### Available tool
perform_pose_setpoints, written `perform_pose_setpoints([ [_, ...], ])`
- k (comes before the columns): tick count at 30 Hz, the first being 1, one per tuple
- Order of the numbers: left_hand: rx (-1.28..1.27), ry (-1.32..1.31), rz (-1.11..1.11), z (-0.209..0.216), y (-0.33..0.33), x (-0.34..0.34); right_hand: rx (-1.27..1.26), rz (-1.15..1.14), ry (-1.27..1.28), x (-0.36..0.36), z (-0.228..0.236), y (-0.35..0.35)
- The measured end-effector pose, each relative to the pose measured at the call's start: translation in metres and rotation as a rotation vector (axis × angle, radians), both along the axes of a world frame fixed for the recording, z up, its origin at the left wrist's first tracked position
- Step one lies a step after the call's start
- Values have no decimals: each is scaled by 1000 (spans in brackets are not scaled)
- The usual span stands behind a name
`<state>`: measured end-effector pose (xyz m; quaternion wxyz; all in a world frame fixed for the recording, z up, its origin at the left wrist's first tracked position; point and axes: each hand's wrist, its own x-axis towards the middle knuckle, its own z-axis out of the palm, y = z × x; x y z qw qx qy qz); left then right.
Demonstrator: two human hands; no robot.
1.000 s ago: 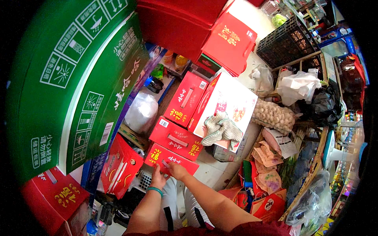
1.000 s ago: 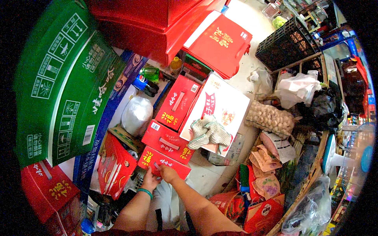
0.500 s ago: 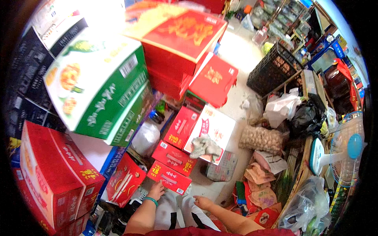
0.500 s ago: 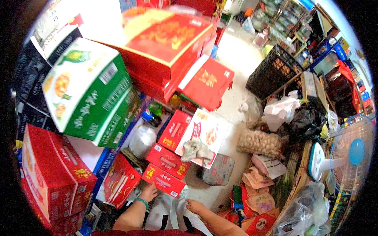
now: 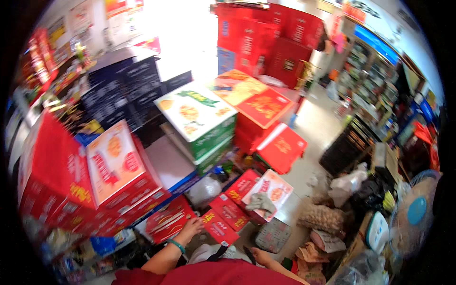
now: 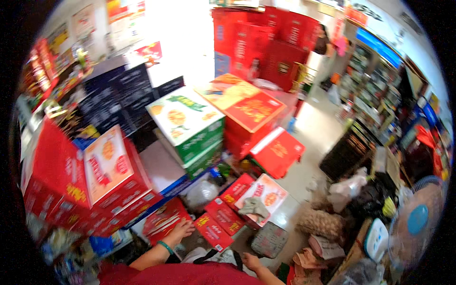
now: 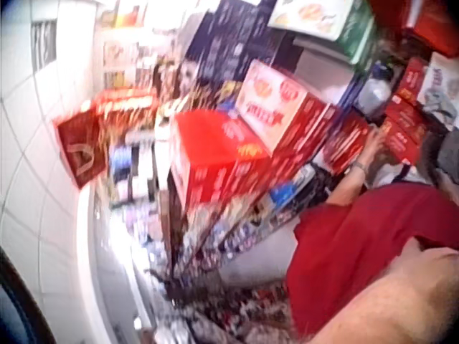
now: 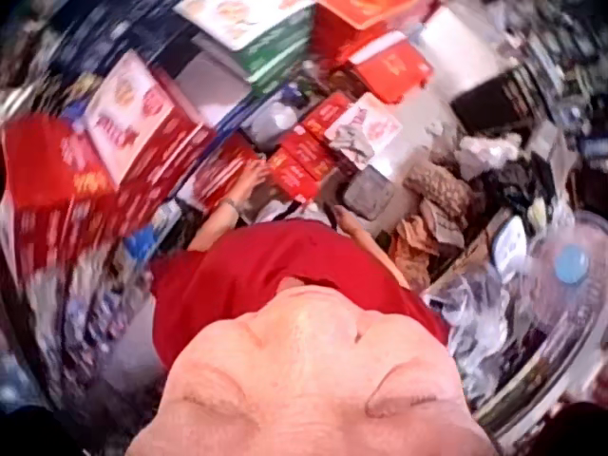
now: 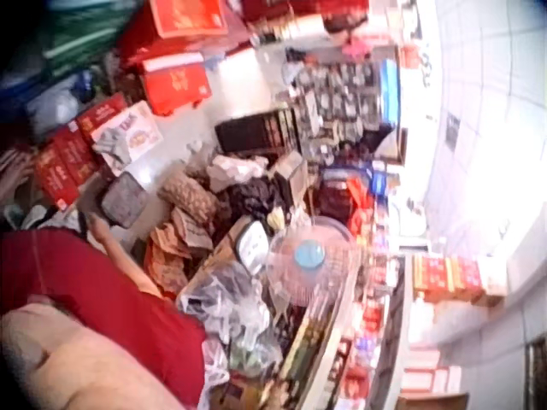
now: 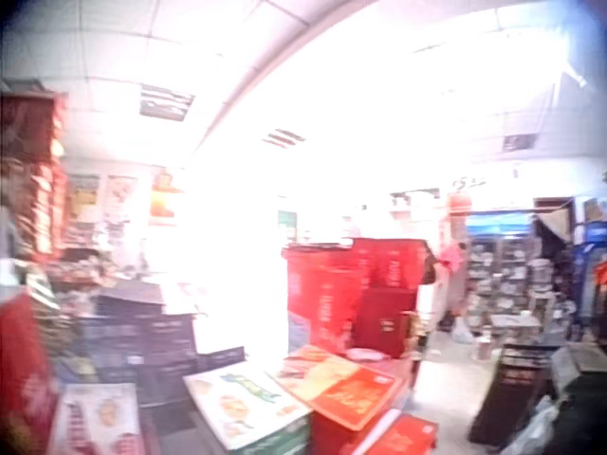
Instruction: The person repeatedly picks up red cardboard boxes from a pile on the floor and stacks them on a shelf. The person also wipes the shelf surface with a cloth between stacking actions.
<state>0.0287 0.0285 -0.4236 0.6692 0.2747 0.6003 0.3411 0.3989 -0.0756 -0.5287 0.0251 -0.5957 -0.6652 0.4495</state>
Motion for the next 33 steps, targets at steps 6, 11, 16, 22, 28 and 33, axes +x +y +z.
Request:
perform_pose_setpoints([
  [6,551,331,231,70,-6,-25,-103,-46,-26,16,12,25],
  [11,919,919,514,184,-34,-50,-102,70,-38,15,32,41],
  [16,995,1282,664,227,-49,-76,87,77,67,5,18,69],
  [22,836,1311,887,222,-53,-97,271,160,171,-61,88,119],
  [28,771,1229,949,222,-50,-106,335,209,358,-139,179,166],
  [33,794,1183,970,221,-55,-104,451,321,568,-218,241,196],
])
